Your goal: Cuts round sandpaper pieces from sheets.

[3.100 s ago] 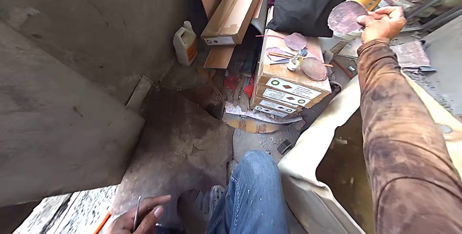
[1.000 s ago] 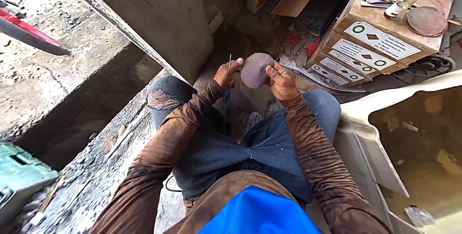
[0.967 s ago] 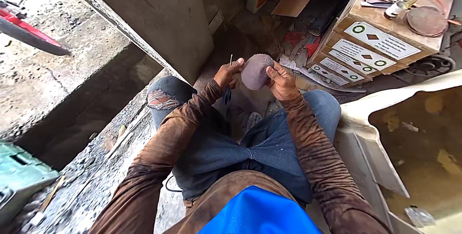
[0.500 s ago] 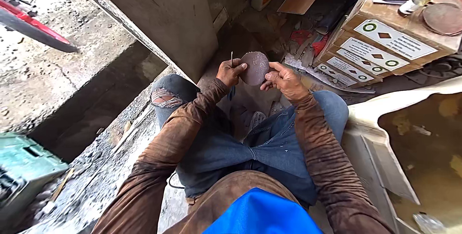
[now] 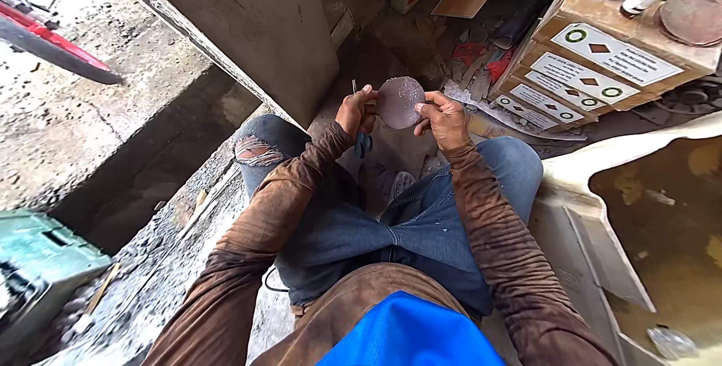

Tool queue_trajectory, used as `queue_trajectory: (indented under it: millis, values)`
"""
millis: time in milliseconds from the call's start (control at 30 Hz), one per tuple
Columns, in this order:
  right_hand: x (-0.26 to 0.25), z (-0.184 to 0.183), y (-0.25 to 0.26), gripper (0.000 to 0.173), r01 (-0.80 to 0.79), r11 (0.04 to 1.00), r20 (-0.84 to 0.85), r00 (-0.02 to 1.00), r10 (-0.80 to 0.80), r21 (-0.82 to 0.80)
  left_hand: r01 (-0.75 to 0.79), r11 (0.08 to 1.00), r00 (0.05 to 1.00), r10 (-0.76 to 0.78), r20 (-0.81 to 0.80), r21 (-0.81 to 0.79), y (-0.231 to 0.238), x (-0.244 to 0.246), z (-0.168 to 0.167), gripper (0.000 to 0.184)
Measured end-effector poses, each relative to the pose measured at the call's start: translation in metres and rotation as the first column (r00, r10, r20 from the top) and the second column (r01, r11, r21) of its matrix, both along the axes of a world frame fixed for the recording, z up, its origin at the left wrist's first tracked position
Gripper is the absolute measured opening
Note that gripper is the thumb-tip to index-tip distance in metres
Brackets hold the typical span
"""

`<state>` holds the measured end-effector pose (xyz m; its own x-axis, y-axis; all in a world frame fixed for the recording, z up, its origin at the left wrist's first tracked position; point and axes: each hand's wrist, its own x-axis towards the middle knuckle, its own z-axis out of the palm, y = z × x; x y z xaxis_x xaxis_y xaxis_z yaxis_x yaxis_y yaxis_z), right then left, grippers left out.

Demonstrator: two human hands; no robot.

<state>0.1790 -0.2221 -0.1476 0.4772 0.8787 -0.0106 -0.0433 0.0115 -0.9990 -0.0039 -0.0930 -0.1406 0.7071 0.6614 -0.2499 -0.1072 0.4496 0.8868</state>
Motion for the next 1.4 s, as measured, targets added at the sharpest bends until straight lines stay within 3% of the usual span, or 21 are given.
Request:
queue_trajectory:
  millis: [100, 200, 267, 433, 600, 933, 1067, 1133, 1233, 1333, 1400]
  values:
    - [0.002, -0.002, 0.0, 0.023, -0.013, 0.999, -0.022, 1.0, 0.013, 0.038, 0.027, 0.999, 1.0, -0.027, -0.001, 0.028, 0.001, 0.0, -0.001, 0.053]
    - [0.004, -0.003, -0.001, 0.024, -0.071, 0.996, -0.009, 0.997, 0.072, 0.059, -0.006, 0.99, 0.999, 0.011, -0.038, 0.138, 0.003, 0.002, -0.006, 0.021]
    - [0.004, -0.003, -0.002, 0.026, -0.112, 0.993, 0.057, 0.992, 0.11, 0.034, -0.016, 0.977, 0.994, 0.039, -0.105, 0.213, 0.005, 0.002, -0.008, 0.015]
    - [0.007, -0.012, 0.001, 0.024, -0.046, 0.999, 0.319, 0.947, 0.046, -0.01, 0.086, 0.965, 0.968, -0.022, -0.249, 0.249, 0.006, 0.001, -0.004, 0.014]
    - [0.007, -0.006, 0.0, 0.018, 0.056, 0.998, 0.357, 0.932, -0.062, 0.027, 0.132, 0.942, 0.959, -0.042, -0.281, 0.309, 0.003, 0.004, -0.005, 0.015]
    - [0.0, -0.011, 0.004, 0.019, 0.031, 0.994, 0.286, 0.956, -0.059, 0.101, 0.162, 0.834, 0.934, 0.044, -0.356, 0.527, -0.005, -0.015, -0.005, 0.016]
    - [0.007, -0.011, 0.003, 0.034, -0.011, 0.999, 0.277, 0.961, 0.001, 0.034, 0.043, 0.881, 0.955, 0.102, -0.278, 0.471, -0.002, -0.006, -0.013, 0.019]
    - [0.006, -0.009, 0.002, 0.04, 0.039, 0.999, 0.301, 0.953, -0.037, 0.001, -0.097, 0.928, 0.959, 0.184, -0.217, 0.36, 0.001, 0.002, -0.008, 0.02]
    - [-0.005, -0.011, 0.003, 0.029, 0.082, 0.993, 0.405, 0.908, -0.112, 0.09, -0.283, 0.947, 0.95, 0.298, -0.088, 0.15, 0.008, 0.003, -0.003, 0.02]
    - [-0.028, -0.009, 0.004, 0.029, -0.082, 0.98, 0.477, 0.879, -0.015, 0.183, -0.336, 0.942, 0.94, 0.335, 0.061, 0.006, 0.011, 0.005, 0.0, 0.019]
    - [-0.052, -0.013, 0.008, 0.037, -0.161, 0.979, 0.525, 0.848, 0.072, 0.125, -0.345, 0.938, 0.931, 0.345, 0.122, -0.02, 0.009, 0.005, 0.0, 0.02]
